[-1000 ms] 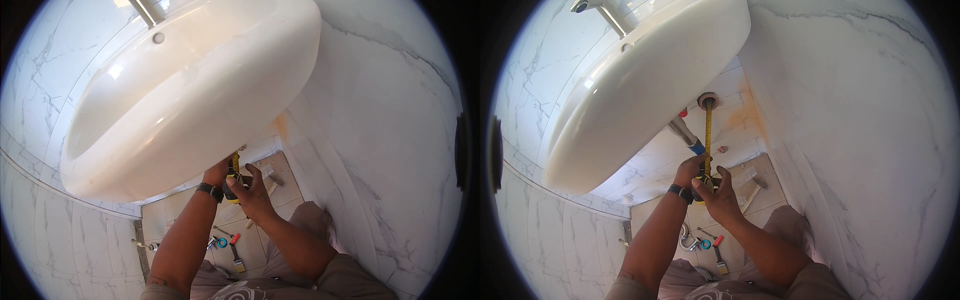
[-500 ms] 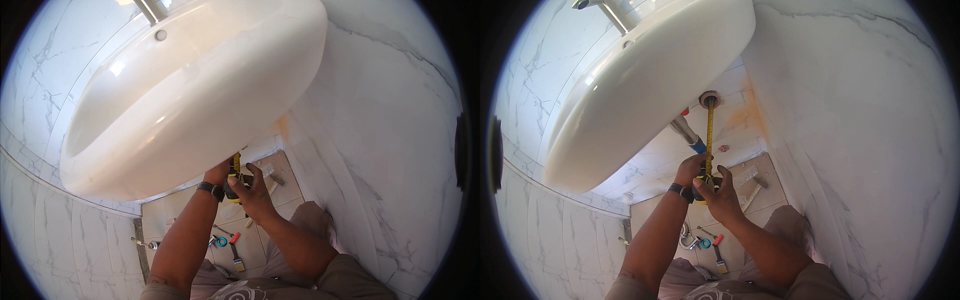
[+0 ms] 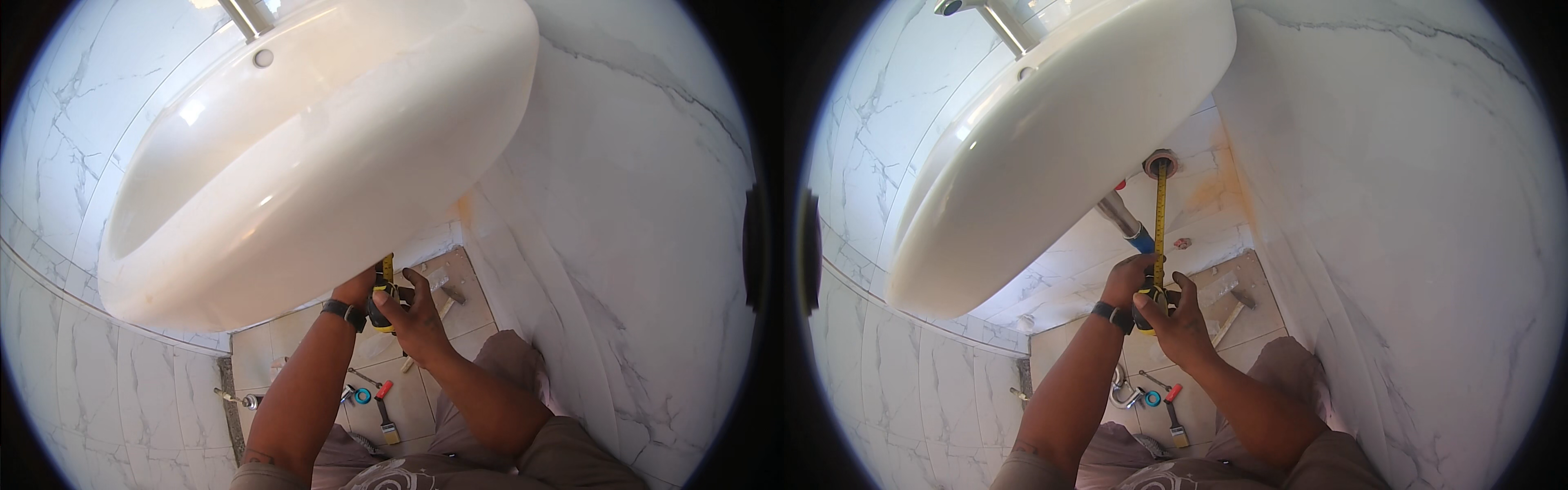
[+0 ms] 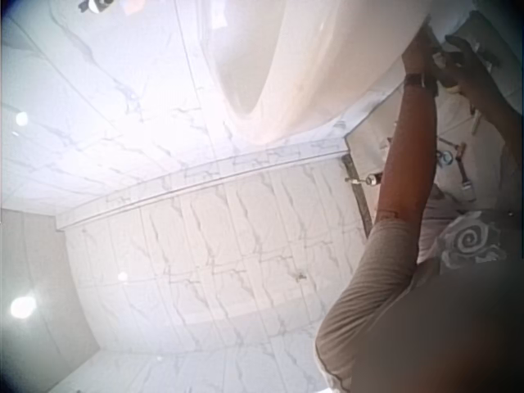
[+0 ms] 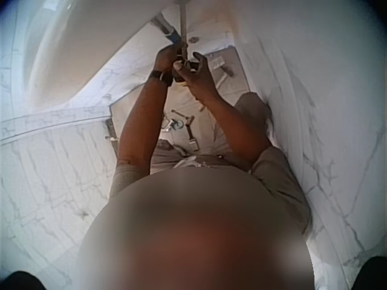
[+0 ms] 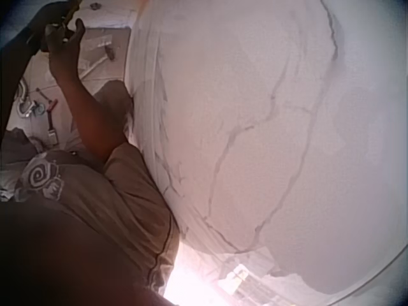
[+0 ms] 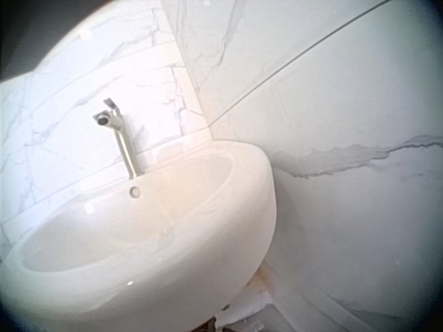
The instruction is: The person measures the space under a sink, marks a metal pipe, cuts it with an angle grinder, and wraps the pipe ends with Teflon tape. The person handles a tape measure, marker, angle grinder, and Teflon tape during the process.
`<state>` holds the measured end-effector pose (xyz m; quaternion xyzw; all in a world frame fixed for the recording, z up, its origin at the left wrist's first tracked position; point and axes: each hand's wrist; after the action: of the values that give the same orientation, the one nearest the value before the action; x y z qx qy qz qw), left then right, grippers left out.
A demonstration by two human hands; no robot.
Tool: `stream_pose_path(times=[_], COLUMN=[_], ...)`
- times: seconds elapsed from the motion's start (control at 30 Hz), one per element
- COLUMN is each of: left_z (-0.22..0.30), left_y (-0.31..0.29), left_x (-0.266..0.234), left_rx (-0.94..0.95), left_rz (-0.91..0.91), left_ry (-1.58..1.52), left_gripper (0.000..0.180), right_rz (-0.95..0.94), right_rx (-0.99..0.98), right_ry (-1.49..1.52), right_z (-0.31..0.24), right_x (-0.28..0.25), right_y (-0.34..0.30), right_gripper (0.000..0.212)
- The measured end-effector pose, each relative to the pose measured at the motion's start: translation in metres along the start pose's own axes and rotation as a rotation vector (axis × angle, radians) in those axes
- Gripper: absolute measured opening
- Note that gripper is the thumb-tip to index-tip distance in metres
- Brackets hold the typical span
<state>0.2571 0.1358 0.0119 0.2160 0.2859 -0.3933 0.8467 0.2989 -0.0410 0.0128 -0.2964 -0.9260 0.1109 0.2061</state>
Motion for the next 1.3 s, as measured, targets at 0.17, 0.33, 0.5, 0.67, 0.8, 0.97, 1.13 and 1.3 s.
stream_pose_path(times=[0.17, 0.33, 0.5, 0.67, 0.8, 0.97, 1.13, 1.3], left_z=[0.012, 0.013, 0.006, 0.003, 0.001, -0.011, -0.013, 0.009], left_y=[-0.005, -0.002, -0.004, -0.003, -0.003, 0.001, 0.0, -0.006], left_x=[-0.002, 0.001, -0.003, 0.0, 0.001, 0.005, 0.001, 0.003], left_rx=[-0.077, -0.297, -0.046, -0.069, -0.059, -0.139, -0.002, -0.171], left_rz=[0.011, 0.079, -0.03, 0.011, 0.002, 0.042, -0.029, 0.054], left_ry=[-0.173, -0.466, -0.126, -0.166, -0.135, -0.243, 0.028, -0.258], left_gripper=[0.04, 0.038, 0.034, 0.034, 0.034, 0.033, 0.033, 0.032], right_rz=[0.005, 0.018, 0.008, 0.009, 0.01, 0.011, 0.014, 0.004], right_rx=[-0.014, -0.009, -0.014, -0.014, -0.016, -0.01, -0.007, 0.008], right_ry=[-0.007, -0.017, -0.017, -0.016, -0.02, -0.014, -0.017, 0.013], right_z=[0.001, 0.001, -0.002, -0.003, -0.002, 0.0, 0.001, 0.005], right_x=[0.0, 0.0, 0.0, 0.0, 0.0, 0.0, 0.001, 0.005], right_y=[0.0, 0.0, -0.001, -0.002, -0.001, 0.0, 0.0, -0.006], right_gripper=[0.102, 0.103, 0.103, 0.104, 0.104, 0.104, 0.105, 0.101])
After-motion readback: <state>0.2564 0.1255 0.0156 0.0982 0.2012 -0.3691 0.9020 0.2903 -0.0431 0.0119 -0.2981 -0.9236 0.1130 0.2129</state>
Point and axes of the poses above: each hand's wrist, its own y-axis towards the middle knuckle, its own x-axis out of the palm, z = x × y, and after that the axes turned 12 degrees about x, right-handed
